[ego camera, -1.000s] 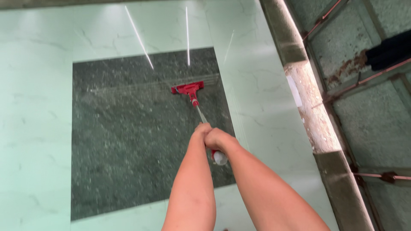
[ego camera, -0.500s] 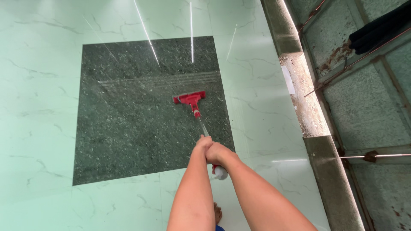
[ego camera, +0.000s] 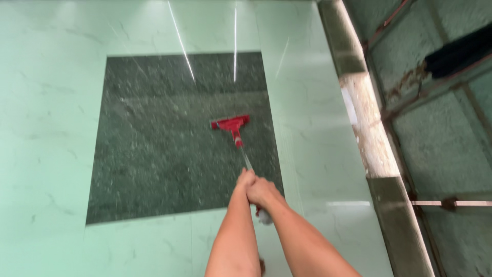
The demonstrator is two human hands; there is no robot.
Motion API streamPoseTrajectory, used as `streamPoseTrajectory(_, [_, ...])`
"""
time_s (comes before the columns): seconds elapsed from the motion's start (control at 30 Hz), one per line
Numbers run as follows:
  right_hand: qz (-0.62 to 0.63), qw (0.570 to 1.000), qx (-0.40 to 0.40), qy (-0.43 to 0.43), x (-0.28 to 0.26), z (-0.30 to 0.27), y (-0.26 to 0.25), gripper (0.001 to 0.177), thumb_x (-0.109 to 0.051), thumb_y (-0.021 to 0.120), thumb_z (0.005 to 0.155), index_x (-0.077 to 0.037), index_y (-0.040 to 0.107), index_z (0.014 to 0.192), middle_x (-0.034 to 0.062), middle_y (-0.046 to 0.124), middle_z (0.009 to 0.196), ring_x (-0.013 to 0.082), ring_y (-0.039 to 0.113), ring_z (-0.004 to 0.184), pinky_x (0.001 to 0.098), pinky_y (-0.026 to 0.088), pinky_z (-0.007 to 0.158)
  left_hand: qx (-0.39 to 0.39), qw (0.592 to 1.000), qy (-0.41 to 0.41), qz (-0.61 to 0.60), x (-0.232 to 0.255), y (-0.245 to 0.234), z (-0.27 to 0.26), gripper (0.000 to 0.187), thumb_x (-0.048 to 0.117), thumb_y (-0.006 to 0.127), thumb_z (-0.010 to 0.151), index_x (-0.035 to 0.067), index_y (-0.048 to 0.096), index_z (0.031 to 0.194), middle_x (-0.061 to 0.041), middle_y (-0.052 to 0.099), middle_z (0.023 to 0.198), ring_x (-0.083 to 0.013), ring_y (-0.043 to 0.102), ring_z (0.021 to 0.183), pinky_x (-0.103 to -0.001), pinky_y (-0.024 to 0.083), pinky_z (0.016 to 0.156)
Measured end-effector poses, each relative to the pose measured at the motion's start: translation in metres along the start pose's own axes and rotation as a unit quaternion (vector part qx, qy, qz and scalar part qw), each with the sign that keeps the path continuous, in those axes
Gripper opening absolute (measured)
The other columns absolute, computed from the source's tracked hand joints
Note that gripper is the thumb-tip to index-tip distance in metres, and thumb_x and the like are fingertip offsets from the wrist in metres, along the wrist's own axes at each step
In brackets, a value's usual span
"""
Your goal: The person is mopping a tiled floor using a mop, dipping the mop into a red bucket of water to rinse it and then continuing to mop the floor surfaces.
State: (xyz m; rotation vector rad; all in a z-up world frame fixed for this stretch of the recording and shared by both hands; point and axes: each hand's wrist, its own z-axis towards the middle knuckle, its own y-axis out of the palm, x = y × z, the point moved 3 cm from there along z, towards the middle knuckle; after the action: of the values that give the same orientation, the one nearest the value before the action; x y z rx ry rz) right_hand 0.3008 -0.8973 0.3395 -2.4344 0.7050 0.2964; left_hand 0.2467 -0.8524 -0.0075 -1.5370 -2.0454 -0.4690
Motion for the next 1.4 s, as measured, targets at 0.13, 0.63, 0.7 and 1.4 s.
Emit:
streamPoseTrajectory(0.13, [0.002, 1.000, -0.008, 0.021, -0.007, 0.018, -0.008, 0.050, -0.047, 0.055, 0.091, -0.016, 0.065, 0.128, 0.0174, 0.078, 0.097, 0.0307, 0.074, 0.070, 0.0425, 0.060, 0.066, 0.022, 0.999, -0.004, 0.041, 0.017, -0.004, 0.023, 0.076, 0.027, 0.052, 0.090, 0.019, 0.031, 0.163, -0.017, 0.053, 0.153, -0.0272, 0.062, 0.129, -0.036, 0.048, 0.108])
streamPoseTrajectory(0.63, [-0.036, 0.990, 0.084, -0.110, -0.109, 0.171, -0.036, 0.061, -0.063, 0.056, 0.092, -0.012, 0.073, 0.122, 0.0222, 0.065, 0.124, 0.0416, 0.059, 0.119, 0.0455, 0.048, 0.100, 0.000, 0.995, 0.019, 0.093, 0.167, -0.045, 0.141, 0.071, 0.029, 0.049, 0.096, 0.018, 0.029, 0.163, -0.016, 0.041, 0.160, -0.0307, 0.049, 0.140, -0.037, 0.041, 0.114])
streamPoseTrajectory(0.7, [-0.010, 0.998, 0.045, -0.045, -0.136, 0.170, -0.046, 0.058, -0.056, 0.058, 0.088, -0.007, 0.075, 0.115, 0.0208, 0.072, 0.115, 0.0366, 0.069, 0.108, 0.0437, 0.054, 0.091, -0.005, 0.994, 0.006, 0.110, 0.178, -0.059, 0.155, 0.070, 0.030, 0.048, 0.096, 0.017, 0.029, 0.163, -0.015, 0.040, 0.161, -0.0312, 0.048, 0.142, -0.038, 0.040, 0.115])
streamPoseTrajectory(1.4, [0.026, 1.000, -0.003, -0.004, -0.331, 0.255, -0.149, 0.032, -0.020, 0.056, 0.091, -0.006, 0.069, 0.118, 0.0133, 0.074, 0.094, 0.0236, 0.069, 0.062, 0.0407, 0.053, 0.058, -0.044, 0.998, -0.029, 0.031, 0.385, -0.100, 0.258, 0.065, 0.028, 0.041, 0.102, 0.016, 0.025, 0.163, -0.012, 0.039, 0.163, -0.0283, 0.052, 0.141, -0.039, 0.043, 0.112])
